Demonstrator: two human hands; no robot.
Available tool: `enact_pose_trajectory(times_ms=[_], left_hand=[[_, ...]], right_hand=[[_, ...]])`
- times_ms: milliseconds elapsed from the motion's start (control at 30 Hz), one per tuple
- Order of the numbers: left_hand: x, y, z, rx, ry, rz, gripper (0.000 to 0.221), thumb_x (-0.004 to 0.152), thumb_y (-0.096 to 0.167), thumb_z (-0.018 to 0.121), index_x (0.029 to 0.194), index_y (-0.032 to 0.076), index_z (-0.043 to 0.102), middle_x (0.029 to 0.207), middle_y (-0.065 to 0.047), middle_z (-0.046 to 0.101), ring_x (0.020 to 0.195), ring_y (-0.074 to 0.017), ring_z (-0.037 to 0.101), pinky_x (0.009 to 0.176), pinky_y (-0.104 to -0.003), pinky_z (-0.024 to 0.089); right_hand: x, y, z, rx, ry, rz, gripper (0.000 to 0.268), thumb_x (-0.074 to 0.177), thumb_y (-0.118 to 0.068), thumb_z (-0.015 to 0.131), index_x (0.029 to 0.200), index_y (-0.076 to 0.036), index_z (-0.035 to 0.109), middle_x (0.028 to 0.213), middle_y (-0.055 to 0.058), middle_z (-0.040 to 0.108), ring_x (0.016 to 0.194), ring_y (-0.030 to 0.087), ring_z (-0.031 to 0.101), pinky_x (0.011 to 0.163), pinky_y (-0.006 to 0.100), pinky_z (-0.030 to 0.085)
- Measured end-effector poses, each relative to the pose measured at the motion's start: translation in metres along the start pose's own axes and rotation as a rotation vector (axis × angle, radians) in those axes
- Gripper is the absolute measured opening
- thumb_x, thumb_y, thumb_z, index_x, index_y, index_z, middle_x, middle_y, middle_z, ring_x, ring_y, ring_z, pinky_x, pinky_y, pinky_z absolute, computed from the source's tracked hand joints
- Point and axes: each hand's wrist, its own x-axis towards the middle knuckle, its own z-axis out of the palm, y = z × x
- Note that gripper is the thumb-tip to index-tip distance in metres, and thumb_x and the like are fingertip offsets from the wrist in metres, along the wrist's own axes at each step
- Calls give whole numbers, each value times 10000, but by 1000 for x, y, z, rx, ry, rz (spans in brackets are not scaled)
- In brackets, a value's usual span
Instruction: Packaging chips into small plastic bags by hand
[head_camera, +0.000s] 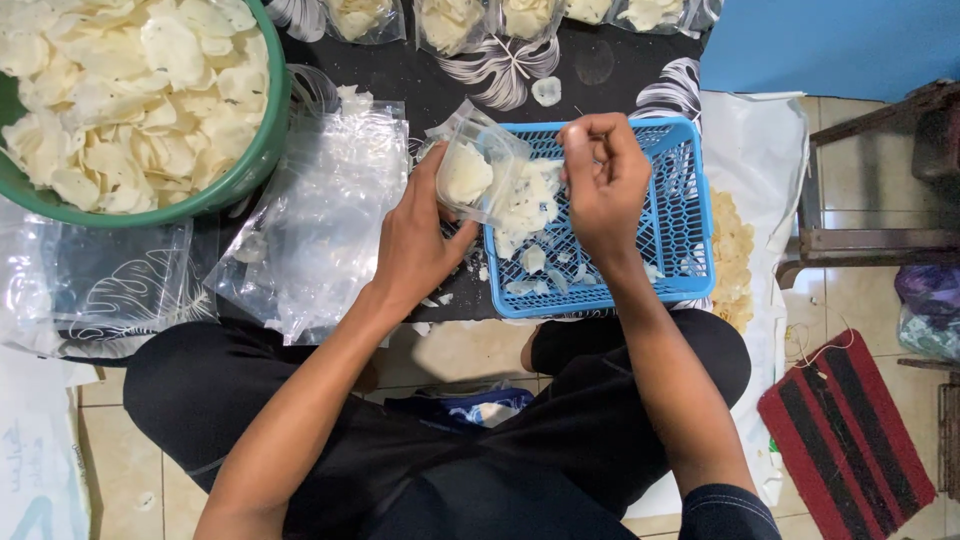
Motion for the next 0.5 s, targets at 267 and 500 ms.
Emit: enact_pose_trajectory(times_ms=[267, 500], left_hand=[[2, 6, -7, -26, -6, -18, 752, 852, 22, 719, 1503, 19, 342, 1295, -256, 593, 780, -318, 737, 679, -471, 598], [0, -3, -3, -24, -25, -32, 759, 844, 42, 724, 1501, 22, 344, 1337, -269, 577, 788, -324, 739, 687, -484, 600]], right_hand=[[-21, 102, 2, -813, -561, 383, 425, 1005, -295, 657, 1336, -28, 650, 1147, 275, 638, 965, 480, 720, 798, 601, 586], [-33, 111, 28, -650, -436, 245, 245, 939, -182, 723, 1062, -3, 611, 945, 175, 654, 890, 395, 717, 770, 530, 567]])
